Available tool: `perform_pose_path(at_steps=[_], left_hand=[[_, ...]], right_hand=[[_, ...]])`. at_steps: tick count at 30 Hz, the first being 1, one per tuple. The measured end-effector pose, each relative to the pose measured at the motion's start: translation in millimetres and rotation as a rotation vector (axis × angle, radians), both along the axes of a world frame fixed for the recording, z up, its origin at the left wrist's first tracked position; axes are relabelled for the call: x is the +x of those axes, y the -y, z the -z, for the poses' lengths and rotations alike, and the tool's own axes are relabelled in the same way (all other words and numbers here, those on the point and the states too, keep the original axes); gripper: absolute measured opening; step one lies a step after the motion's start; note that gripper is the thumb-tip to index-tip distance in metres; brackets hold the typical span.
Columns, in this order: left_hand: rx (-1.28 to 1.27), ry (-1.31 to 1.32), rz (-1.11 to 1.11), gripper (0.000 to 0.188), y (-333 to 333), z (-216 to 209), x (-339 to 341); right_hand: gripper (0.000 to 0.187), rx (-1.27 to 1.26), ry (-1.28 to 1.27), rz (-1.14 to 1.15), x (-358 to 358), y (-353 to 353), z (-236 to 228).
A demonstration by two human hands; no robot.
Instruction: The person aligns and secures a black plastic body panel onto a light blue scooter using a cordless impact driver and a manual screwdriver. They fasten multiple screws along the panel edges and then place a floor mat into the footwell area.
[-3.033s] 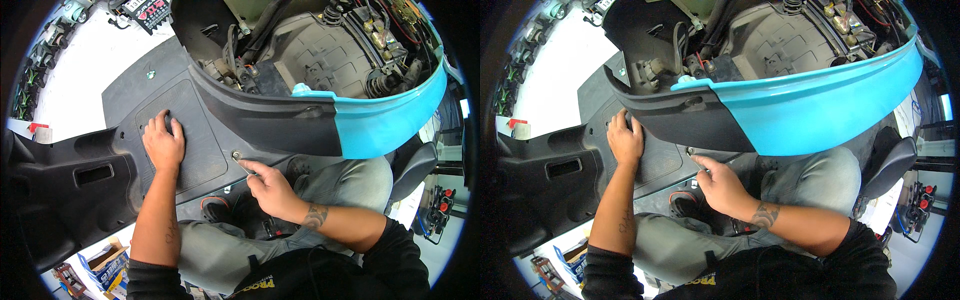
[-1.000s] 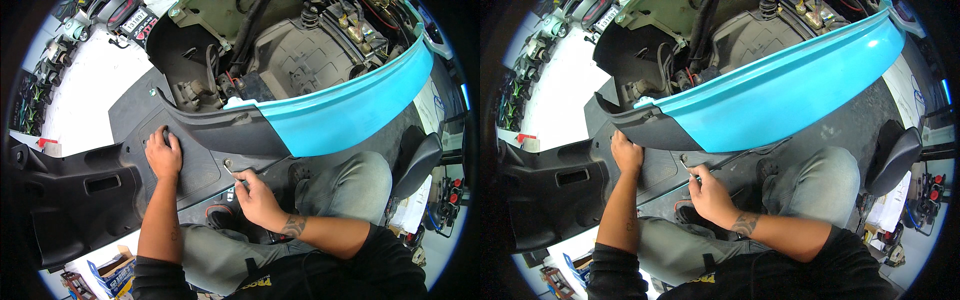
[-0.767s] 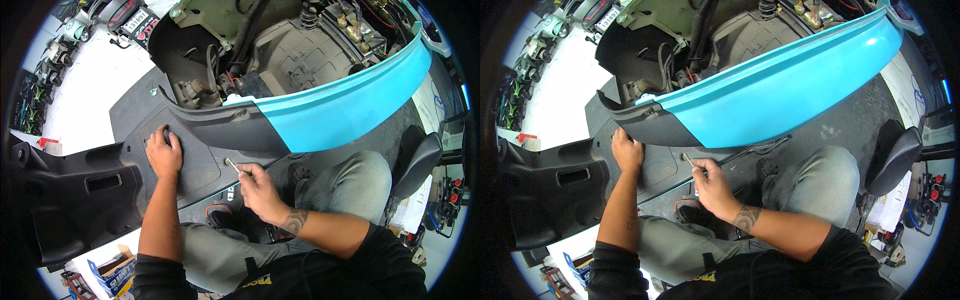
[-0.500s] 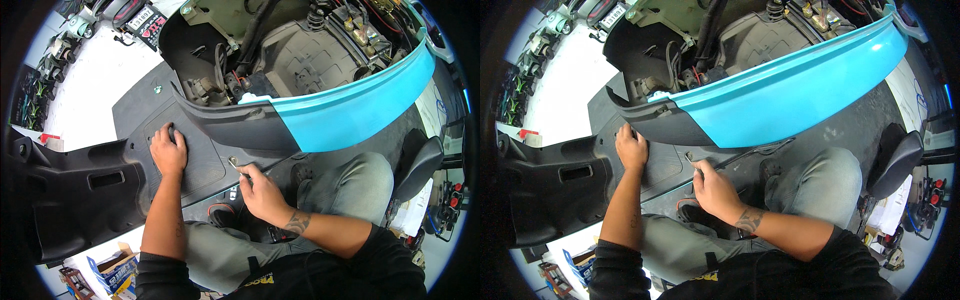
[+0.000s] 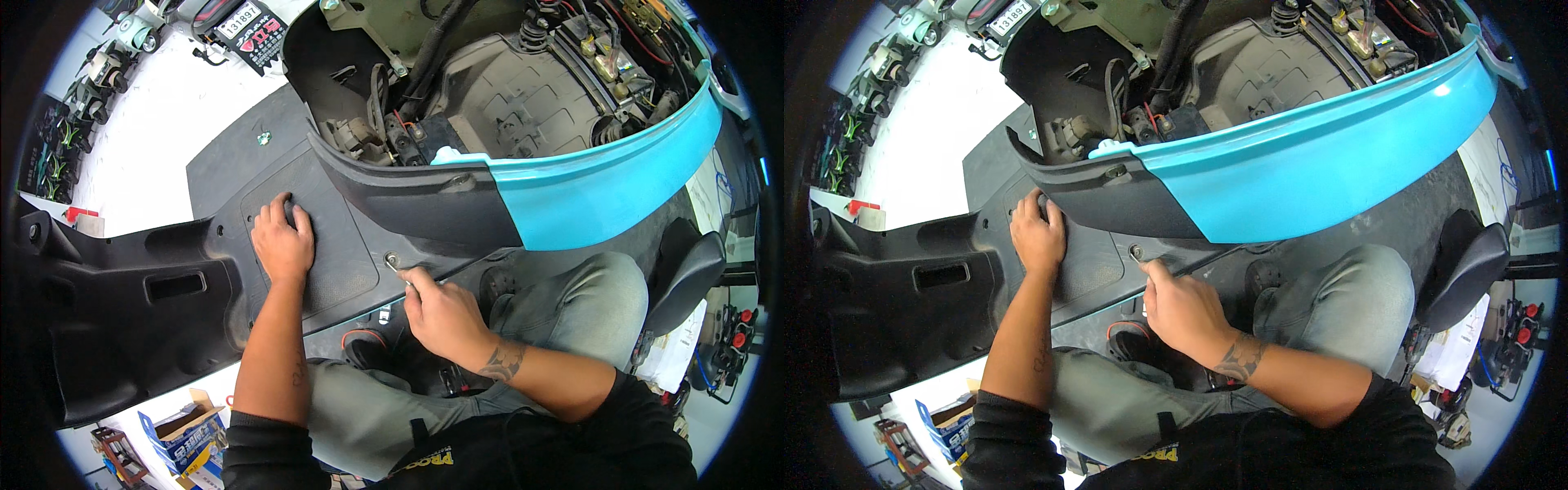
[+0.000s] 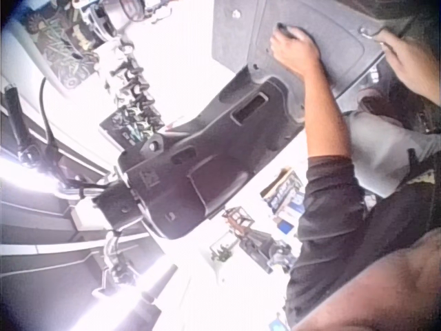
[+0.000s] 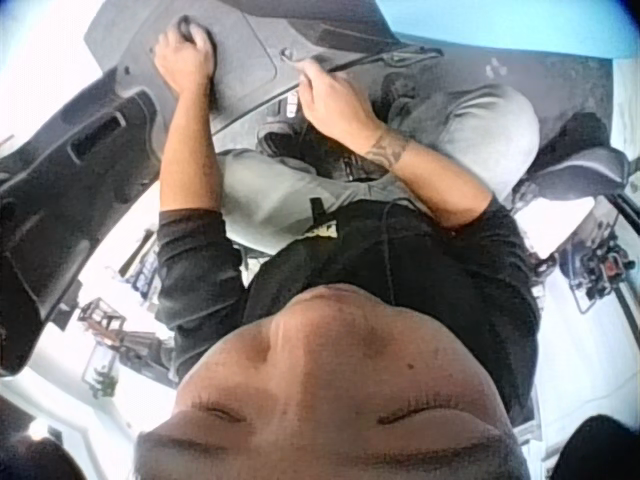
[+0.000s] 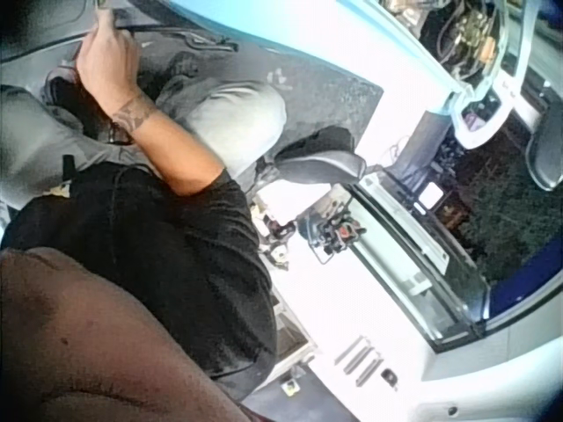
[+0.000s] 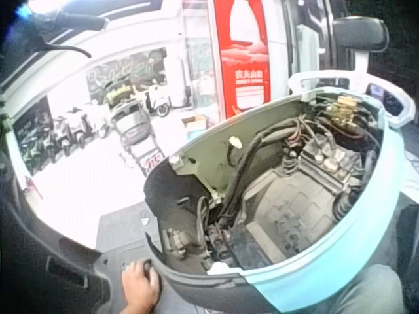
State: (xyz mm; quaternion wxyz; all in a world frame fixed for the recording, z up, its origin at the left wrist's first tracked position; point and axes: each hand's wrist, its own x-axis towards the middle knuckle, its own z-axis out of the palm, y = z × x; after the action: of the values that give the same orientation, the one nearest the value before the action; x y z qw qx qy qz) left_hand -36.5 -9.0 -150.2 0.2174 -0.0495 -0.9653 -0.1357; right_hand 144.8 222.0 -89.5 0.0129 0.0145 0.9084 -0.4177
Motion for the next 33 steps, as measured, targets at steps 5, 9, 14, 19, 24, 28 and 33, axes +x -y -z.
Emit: perform_pose_path(at_steps=[5, 9, 14, 19, 24, 28, 33], left_hand=[[0.014, 0.000, 0.009, 0.034, -0.1, -1.1, -0.1], [0.008, 0.023, 0.000, 0.034, 0.3, -1.6, -0.3], [0.006, 0.009, 0.010, 0.035, 0.8, -0.5, -0.5], [0.010, 0.012, 0.006, 0.035, 1.1, 0.3, 0.5], [0.026, 0.030, -0.003, 0.035, 0.5, -1.1, 0.5], [0.002, 0.029, -0.009, 0.034, -0.6, -3.0, 0.6], [-0.001, 0.005, 0.007, 0.034, 1.6, 0.1, -0.1]], right_hand=[[0.029, 0.065, 0.002, -0.019, -0.4, -2.2, 4.7], [0.032, 0.164, -0.027, -0.050, 0.9, -3.0, 3.4], [0.035, 0.246, -0.088, -0.080, 1.1, -3.7, 3.7], [0.031, 0.265, -0.123, -0.061, 0.5, -2.5, 5.3], [0.030, 0.305, -0.069, -0.067, -3.8, -8.2, 0.6], [0.030, 0.233, -0.050, -0.088, -4.7, -10.5, 2.1], [0.029, 0.171, -0.038, -0.132, -5.4, -8.3, 3.2]])
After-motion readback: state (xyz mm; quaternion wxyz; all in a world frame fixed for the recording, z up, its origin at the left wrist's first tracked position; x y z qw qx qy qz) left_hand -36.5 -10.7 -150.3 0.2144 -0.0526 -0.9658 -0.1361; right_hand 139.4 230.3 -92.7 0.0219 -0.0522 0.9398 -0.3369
